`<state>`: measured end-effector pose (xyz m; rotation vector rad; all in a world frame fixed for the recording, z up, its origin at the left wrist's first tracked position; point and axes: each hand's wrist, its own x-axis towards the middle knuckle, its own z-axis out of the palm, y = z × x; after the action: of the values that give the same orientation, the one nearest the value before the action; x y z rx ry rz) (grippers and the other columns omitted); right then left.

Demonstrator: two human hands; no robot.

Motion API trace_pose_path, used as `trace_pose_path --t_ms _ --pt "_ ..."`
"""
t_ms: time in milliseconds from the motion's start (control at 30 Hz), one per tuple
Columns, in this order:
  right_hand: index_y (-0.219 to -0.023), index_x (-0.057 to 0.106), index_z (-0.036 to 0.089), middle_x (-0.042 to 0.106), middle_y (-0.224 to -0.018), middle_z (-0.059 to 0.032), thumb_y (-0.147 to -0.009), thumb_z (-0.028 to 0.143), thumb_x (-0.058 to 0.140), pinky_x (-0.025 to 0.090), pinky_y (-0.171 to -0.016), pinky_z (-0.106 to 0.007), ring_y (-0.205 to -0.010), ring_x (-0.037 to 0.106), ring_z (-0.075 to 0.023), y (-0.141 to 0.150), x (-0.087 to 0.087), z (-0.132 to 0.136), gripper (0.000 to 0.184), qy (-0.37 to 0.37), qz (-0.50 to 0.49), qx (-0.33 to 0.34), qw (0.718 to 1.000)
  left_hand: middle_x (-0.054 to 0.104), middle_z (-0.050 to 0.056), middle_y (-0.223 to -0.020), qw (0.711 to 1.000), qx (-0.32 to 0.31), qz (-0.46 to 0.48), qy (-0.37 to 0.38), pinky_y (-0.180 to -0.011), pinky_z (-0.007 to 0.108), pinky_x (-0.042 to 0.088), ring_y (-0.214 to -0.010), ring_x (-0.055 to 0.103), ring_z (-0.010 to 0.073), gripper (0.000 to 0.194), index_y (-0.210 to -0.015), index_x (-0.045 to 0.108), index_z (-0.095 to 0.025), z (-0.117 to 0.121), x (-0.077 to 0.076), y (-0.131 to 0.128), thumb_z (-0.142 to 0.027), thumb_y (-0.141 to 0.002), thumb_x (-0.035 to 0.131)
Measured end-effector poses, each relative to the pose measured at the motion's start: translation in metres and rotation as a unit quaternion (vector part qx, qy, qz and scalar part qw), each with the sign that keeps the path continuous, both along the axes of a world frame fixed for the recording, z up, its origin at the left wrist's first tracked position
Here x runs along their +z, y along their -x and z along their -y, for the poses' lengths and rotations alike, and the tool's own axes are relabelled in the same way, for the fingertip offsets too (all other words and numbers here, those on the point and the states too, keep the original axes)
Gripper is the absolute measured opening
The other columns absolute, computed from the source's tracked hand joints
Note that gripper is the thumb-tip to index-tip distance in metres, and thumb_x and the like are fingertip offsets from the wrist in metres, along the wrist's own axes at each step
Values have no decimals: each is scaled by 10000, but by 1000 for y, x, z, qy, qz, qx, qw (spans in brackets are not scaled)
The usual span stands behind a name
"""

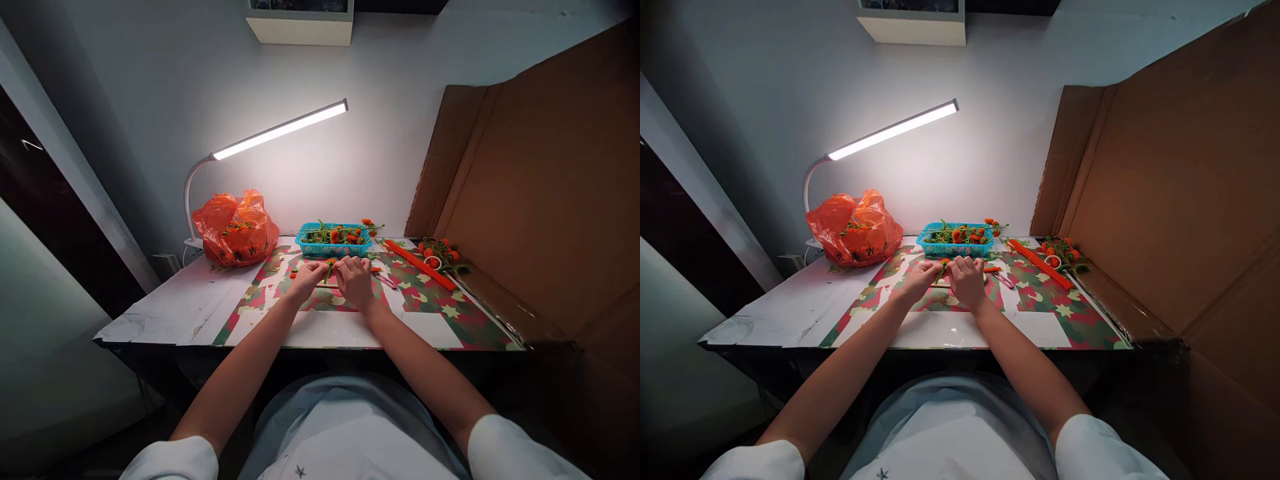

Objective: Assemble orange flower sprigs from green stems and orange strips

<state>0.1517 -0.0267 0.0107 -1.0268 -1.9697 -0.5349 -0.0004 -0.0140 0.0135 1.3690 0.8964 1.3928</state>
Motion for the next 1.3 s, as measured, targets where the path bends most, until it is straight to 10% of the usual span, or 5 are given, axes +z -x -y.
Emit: trace_pose_path --t_ms 167,367,500,900,1300 --pt "-803 585 188 621 -846 -60 -887 252 455 306 -759 -342 -839 519 -204 15 -2 0 167 124 -217 14 968 600 21 -636 991 60 -43 -113 -596 257 429 -608 535 132 335 -612 595 -162 4 -1 -9 -474 -697 683" --pt "-663 525 206 539 -645 6 -768 415 512 347 -579 -271 -625 457 -145 22 1 -8 234 388 -495 189 754 654 80 -827 912 176 -184 -321 -669 271 475 -762 605 165 242 -597 535 -187 10 0 -13 -288 -815 567" --pt "-593 483 215 482 -576 26 -697 461 585 311 -536 -260 -574 408 -125 17 2 -11 285 438 -518 233 697 665 81 -840 895 173 -229 -341 -710 286 493 -800 625 174 210 -617 559 -196 12 1 -13 -257 -818 546" --pt "-754 569 201 633 -832 -52 -855 244 465 329 -739 -318 -854 549 -207 11 3 -5 152 175 -235 22 956 722 85 -797 991 123 -34 -37 -693 305 504 -786 639 215 339 -644 719 -159 4 3 -6 -492 -592 751" --pt "-824 584 191 647 -889 -55 -888 185 465 289 -758 -341 -869 532 -206 10 4 0 135 136 -86 -14 987 703 83 -715 994 76 -71 15 -734 340 498 -744 642 214 334 -601 703 -147 4 4 -1 -469 -552 775"
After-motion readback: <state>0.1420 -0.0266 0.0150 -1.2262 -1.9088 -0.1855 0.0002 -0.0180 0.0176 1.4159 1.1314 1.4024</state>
